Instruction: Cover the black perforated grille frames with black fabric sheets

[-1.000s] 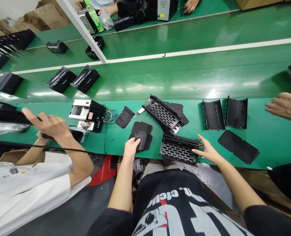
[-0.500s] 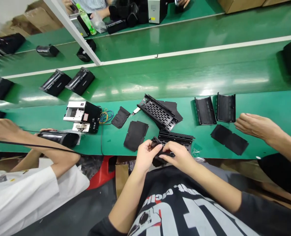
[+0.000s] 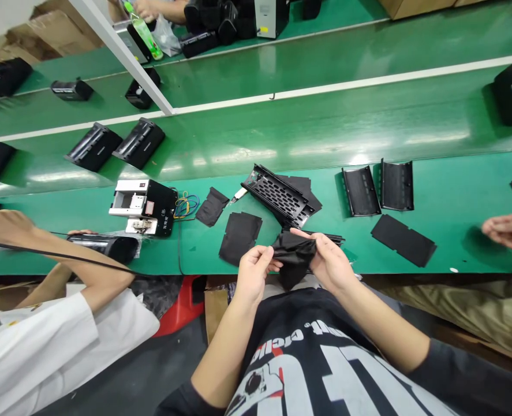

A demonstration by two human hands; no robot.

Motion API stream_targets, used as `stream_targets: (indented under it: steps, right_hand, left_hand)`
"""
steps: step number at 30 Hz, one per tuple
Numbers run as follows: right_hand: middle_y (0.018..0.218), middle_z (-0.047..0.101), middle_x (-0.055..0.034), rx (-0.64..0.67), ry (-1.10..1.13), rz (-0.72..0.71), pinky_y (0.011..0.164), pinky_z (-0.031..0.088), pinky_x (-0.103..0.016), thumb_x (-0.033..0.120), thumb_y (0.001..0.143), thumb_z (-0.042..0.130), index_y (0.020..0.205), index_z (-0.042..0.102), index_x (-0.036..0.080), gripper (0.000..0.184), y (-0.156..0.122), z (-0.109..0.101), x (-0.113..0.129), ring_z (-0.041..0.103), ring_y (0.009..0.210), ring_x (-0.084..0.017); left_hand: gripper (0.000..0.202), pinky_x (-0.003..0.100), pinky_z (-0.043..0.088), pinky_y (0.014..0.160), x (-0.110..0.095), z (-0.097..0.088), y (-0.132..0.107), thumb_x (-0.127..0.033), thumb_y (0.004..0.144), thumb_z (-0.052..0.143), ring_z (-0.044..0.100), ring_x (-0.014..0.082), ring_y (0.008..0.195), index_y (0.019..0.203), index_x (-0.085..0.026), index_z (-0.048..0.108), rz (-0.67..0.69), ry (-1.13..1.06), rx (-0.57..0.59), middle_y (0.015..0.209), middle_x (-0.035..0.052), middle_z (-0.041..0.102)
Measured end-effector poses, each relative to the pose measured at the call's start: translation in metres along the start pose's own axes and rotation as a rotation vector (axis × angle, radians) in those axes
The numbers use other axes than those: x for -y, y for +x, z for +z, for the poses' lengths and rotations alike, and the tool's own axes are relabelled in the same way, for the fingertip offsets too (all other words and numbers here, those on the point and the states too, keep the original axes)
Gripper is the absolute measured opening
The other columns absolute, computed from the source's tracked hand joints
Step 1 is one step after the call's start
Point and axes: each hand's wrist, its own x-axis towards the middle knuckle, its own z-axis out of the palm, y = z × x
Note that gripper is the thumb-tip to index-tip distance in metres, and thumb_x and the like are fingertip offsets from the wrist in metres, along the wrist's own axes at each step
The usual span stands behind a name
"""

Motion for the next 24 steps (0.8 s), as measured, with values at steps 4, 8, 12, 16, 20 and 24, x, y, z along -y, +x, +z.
stream_targets:
  steps: [4, 8, 12, 16, 20, 24]
  right_hand:
    - [0.078, 0.065, -0.0013, -0.208, 0.239, 0.036, 0.077, 0.046, -0.032, 0.028, 0.074, 0.052, 0.073, 0.056, 0.020, 0.009, 0.019, -0.013, -0.002, 0.058, 0.078, -0.016]
    - [0.062, 0.061, 0.0015, -0.338, 0.274, 0.002, 0.064, 0.049, -0.027, 0.021, 0.074, 0.047, 0.068, 0.055, 0.020, 0.009, 0.039, -0.039, 0.009, 0.058, 0.066, -0.013]
    - [0.040, 0.038, 0.0085, -0.306, 0.254, -0.109, 0.041, 0.040, -0.017, 0.024, 0.075, 0.048, 0.061, 0.046, 0.021, 0.014, 0.045, -0.075, 0.034, 0.041, 0.037, -0.006]
    - [0.037, 0.029, 0.0092, -0.193, 0.090, -0.027, 0.031, 0.026, -0.017, 0.031, 0.074, 0.049, 0.069, 0.050, 0.021, 0.011, 0.037, -0.099, 0.056, 0.026, 0.030, -0.006]
    - [0.068, 0.060, -0.0002, -0.059, -0.155, 0.173, 0.032, 0.024, -0.018, 0.029, 0.068, 0.056, 0.097, 0.054, 0.020, 0.031, 0.028, -0.089, 0.053, 0.032, 0.033, -0.003]
    - [0.102, 0.059, -0.0106, 0.252, -0.146, 0.383, 0.037, 0.031, -0.019, 0.037, 0.067, 0.058, 0.116, 0.044, 0.019, 0.055, 0.022, -0.050, 0.021, 0.040, 0.039, -0.003]
  left_hand:
    - [0.021, 0.019, 0.044, 0.055, -0.003, -0.008, 0.005, -0.032, 0.062, 0.065, 0.055, 0.0074, 0.055, 0.063, -0.016, 0.052, 0.041, -0.147, -0.050, 0.059, -0.0039, 0.059]
    - [0.019, 0.027, 0.045, 0.072, -0.013, -0.019, 0.012, -0.033, 0.068, 0.059, 0.060, 0.0123, 0.073, 0.081, -0.018, 0.058, -0.004, -0.286, -0.067, 0.077, 0.0004, 0.065]
    - [0.028, 0.032, 0.044, 0.080, -0.028, -0.027, 0.018, -0.037, 0.076, 0.049, 0.060, 0.0169, 0.082, 0.089, -0.015, 0.060, -0.113, -0.375, 0.000, 0.087, 0.0059, 0.066]
    - [0.030, 0.037, 0.040, 0.086, -0.040, -0.027, 0.020, -0.037, 0.080, 0.041, 0.059, 0.0180, 0.086, 0.084, -0.016, 0.063, -0.188, -0.454, 0.064, 0.084, 0.0044, 0.066]
    - [0.032, 0.042, 0.037, 0.089, -0.045, -0.018, 0.017, -0.036, 0.082, 0.037, 0.059, 0.0180, 0.087, 0.076, -0.018, 0.063, -0.259, -0.515, 0.112, 0.078, 0.0016, 0.067]
    - [0.033, 0.044, 0.036, 0.090, -0.045, -0.005, 0.013, -0.036, 0.082, 0.036, 0.058, 0.0182, 0.088, 0.075, -0.018, 0.062, -0.343, -0.548, 0.145, 0.076, 0.0015, 0.066]
